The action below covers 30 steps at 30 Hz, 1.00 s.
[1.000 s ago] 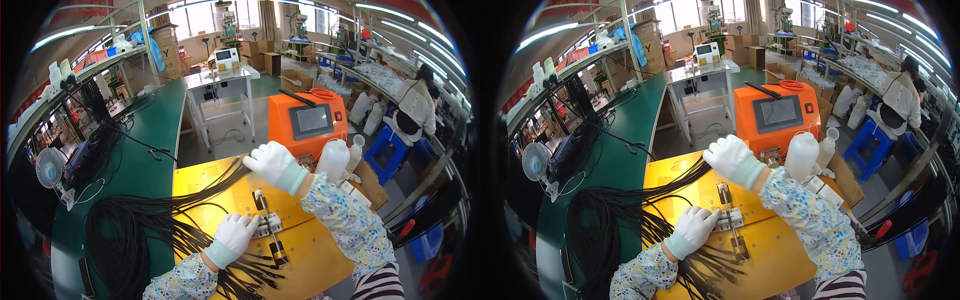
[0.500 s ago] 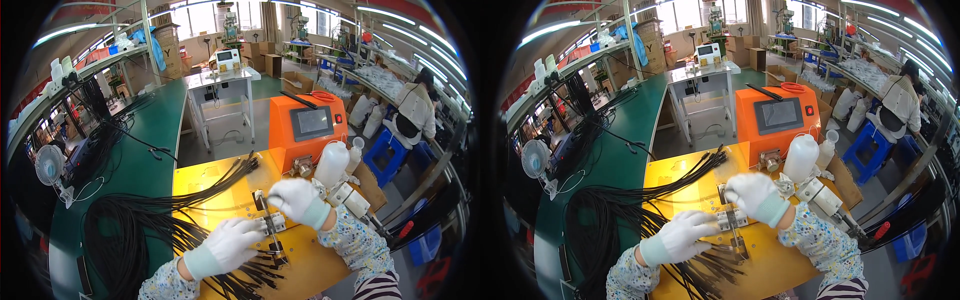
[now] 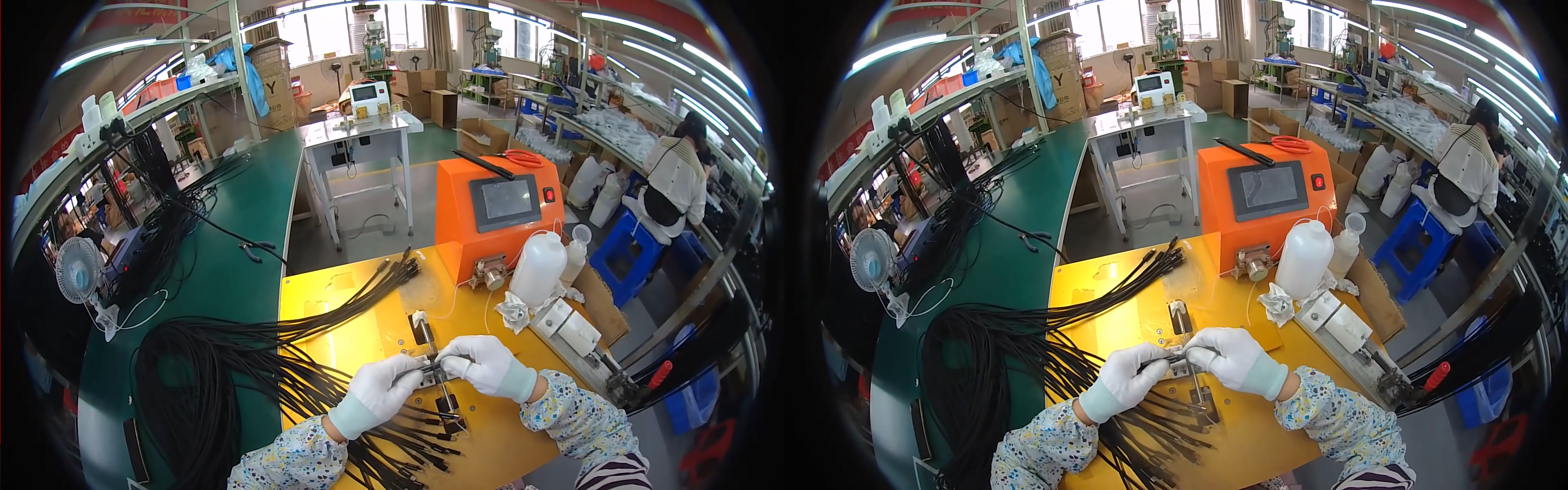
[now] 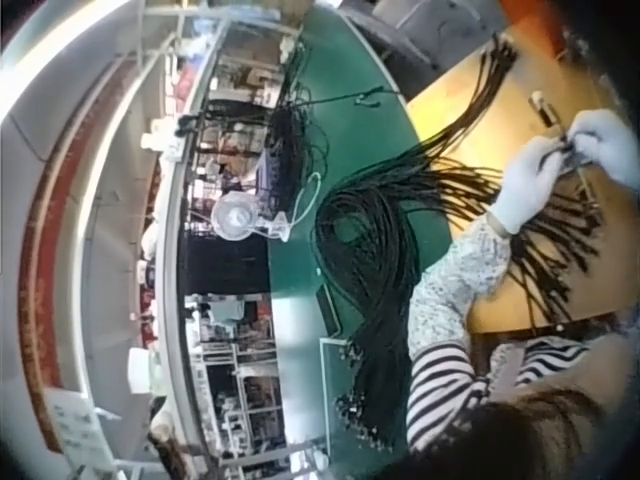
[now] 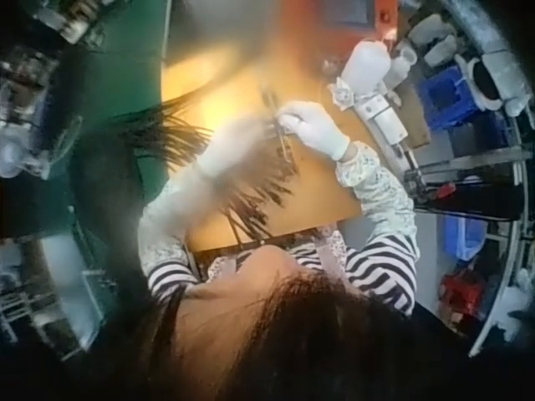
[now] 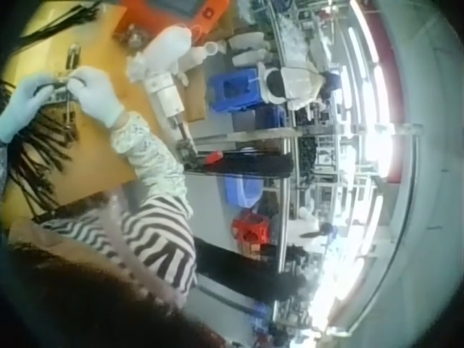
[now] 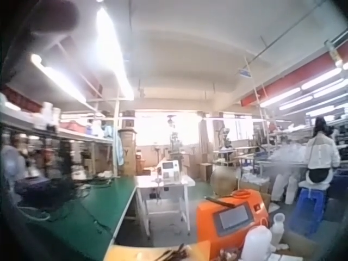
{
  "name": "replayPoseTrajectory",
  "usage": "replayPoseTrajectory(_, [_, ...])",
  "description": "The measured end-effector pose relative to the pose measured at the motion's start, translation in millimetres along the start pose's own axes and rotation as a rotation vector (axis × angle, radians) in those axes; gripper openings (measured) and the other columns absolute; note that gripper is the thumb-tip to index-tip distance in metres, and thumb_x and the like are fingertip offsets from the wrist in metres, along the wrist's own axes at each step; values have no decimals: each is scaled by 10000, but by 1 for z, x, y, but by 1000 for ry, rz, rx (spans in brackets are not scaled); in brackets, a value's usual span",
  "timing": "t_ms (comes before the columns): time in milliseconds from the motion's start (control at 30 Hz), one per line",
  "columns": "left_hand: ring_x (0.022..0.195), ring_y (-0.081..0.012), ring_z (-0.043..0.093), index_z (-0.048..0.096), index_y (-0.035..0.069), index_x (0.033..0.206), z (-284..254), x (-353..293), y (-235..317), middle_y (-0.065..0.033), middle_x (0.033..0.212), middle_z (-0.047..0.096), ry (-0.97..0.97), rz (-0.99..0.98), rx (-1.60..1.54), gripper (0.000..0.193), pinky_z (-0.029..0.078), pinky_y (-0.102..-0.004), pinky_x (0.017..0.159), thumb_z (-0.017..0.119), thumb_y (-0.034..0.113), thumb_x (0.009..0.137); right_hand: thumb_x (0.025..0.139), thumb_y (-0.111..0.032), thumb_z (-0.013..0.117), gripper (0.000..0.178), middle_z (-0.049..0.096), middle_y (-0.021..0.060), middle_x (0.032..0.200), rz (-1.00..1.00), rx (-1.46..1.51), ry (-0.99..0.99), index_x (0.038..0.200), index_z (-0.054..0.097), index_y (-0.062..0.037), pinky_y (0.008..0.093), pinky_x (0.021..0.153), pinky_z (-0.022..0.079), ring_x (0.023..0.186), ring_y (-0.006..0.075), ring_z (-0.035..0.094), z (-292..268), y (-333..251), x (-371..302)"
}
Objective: The worker is using a workstation machine to crimp connectors onto the ends of black electrical cables, then hanging the finished cables on a metal rack.
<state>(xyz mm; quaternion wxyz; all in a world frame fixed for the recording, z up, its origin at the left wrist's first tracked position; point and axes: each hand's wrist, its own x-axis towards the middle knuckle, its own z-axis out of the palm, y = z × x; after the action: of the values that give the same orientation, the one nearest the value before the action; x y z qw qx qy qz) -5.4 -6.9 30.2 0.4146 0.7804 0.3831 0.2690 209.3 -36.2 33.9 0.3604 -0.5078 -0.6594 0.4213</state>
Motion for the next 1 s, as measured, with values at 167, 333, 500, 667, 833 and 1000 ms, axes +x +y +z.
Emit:
replayPoseTrajectory(167, [655, -229, 625, 669, 42, 1039, 4, 2, -6, -104, 770, 642, 32, 96, 162, 201, 503, -312, 615, 612, 130, 867, 883, -166, 604, 175, 657, 97, 805, 39, -34, -23, 953, 677, -24, 303, 665, 504, 736, 188, 652, 0, 12, 6])
replayPoseTrajectory(333, [683, -223, 584, 646, 84, 1115, 8, 3, -19, -47, 755, 566, 121, 394, 779, 307, 485, -338, 619, 590, 100, 814, 860, -194, 627, 162, 673, 85, 813, -250, -483, 74, 903, 688, -51, 304, 654, 506, 726, 192, 659, -1, 10, 13])
replayPoseTrajectory(500, [749, -200, 561, 588, 101, 1204, 14, 5, -26, -24, 806, 546, 71, 440, 950, 398, 469, -323, 643, 548, 107, 808, 837, -240, 641, 172, 662, 75, 797, 125, -398, -42, 867, 695, -79, 352, 656, 510, 688, 243, 648, -20, -14, 31])
replayPoseTrajectory(667, [738, -202, 557, 556, 92, 1230, 14, 7, -28, -23, 817, 537, 33, 485, 1028, 409, 462, -322, 624, 537, 126, 823, 817, -213, 639, 166, 638, 101, 821, -220, -616, 77, 856, 687, -59, 364, 685, 511, 752, 261, 638, -29, 0, 83])
replayPoseTrajectory(833, [808, -227, 575, 521, 77, 1278, -2, 1, -22, -45, 896, 567, -85, 447, 992, 500, 466, -339, 703, 611, 265, 824, 849, -216, 585, 168, 634, 97, 929, -519, -1186, 78, 918, 664, -84, 392, 728, 506, 894, 259, 649, 8, 18, 174])
replayPoseTrajectory(1000, [879, -254, 585, 492, 74, 1320, -11, 7, -12, -70, 975, 589, -209, 467, 886, 664, 456, -357, 785, 676, 417, 781, 823, -154, 594, 113, 644, 46, 833, -370, -1480, -80, 881, 674, -100, 375, 767, 492, 844, 242, 647, 11, 27, 209])
